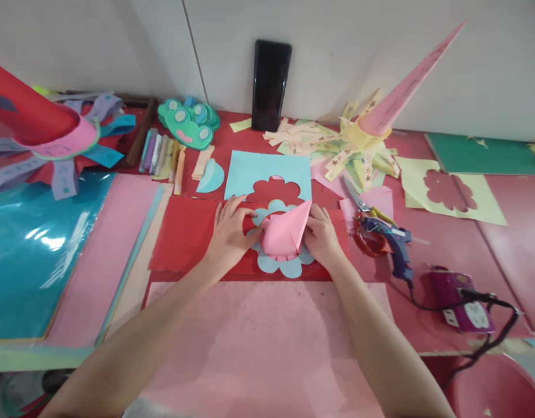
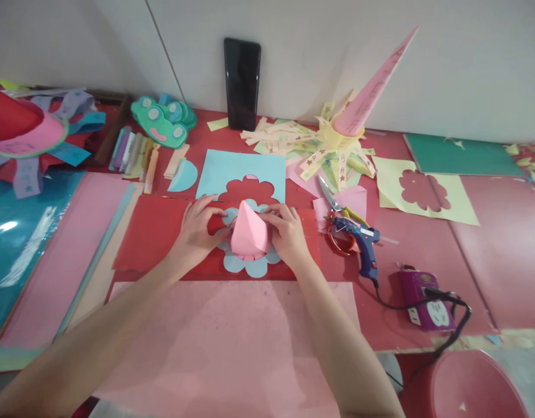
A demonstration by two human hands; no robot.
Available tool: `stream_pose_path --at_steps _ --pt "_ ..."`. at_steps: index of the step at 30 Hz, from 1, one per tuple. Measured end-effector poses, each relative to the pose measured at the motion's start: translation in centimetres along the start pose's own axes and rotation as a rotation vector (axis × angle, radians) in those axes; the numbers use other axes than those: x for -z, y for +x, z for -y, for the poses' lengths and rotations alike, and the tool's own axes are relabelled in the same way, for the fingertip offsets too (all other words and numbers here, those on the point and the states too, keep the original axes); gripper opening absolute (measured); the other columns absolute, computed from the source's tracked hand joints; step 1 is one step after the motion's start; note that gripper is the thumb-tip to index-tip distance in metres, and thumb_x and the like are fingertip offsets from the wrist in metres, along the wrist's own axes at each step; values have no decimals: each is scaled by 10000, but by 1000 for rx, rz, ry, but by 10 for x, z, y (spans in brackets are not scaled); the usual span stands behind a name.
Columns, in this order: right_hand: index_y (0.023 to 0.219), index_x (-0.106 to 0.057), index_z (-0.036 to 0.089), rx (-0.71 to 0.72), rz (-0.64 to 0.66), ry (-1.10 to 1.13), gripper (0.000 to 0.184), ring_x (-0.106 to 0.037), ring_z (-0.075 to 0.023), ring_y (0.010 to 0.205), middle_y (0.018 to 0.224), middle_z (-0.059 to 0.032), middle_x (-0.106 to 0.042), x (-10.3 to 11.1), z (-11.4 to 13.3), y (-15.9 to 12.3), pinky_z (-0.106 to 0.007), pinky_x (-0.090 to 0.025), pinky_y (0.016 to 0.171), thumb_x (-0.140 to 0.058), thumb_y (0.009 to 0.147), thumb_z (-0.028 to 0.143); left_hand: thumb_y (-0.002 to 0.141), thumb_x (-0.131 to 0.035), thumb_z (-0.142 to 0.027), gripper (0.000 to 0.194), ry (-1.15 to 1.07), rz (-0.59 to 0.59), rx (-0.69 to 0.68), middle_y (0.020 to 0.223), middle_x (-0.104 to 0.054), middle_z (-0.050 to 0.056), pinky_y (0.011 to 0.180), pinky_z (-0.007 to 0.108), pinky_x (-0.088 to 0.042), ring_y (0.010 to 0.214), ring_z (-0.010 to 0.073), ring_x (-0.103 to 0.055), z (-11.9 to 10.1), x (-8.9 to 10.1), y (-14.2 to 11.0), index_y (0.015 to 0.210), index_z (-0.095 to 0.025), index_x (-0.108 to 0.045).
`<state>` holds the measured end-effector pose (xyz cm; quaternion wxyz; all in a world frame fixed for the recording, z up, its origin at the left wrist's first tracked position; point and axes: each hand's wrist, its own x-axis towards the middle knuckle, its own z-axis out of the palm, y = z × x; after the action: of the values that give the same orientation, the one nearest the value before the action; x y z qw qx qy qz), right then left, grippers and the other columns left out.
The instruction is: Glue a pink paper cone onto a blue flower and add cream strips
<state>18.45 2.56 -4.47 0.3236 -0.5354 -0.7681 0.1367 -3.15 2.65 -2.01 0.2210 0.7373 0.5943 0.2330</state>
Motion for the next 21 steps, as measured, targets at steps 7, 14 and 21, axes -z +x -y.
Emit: stream_pose_path --at_steps 7,14,21 --pt "938 -684 254 -2 -12 12 430 -498 -217 881 1003 -58 -599 -1 0 0 -389 -417 777 -392 746 3 835 -578 -367 319 -3 -74 9 1380 -439 93 1129 520 -185 1328 262 -348 -2 -3 2 1115 -228 -518" --pt "907 -686 254 -2 -20 -6 432 -496 -222 873 989 -56 -598 -2 -1 0 -388 -415 760 -401 715 -9 798 -606 -241 193 20 -97 44 1359 -448 91 1105 526 -240 1322 283 -350 -2 -9 5 983 -220 -552" --pt "908 -683 252 9 -20 -20 436 -493 -206 843 985 -49 -596 -3 -3 0 -367 -407 760 -401 714 -19 813 -573 -292 84 2 -143 40 1310 -503 62 1116 545 -227 1267 271 -419 -2 -12 4 784 -228 -528"
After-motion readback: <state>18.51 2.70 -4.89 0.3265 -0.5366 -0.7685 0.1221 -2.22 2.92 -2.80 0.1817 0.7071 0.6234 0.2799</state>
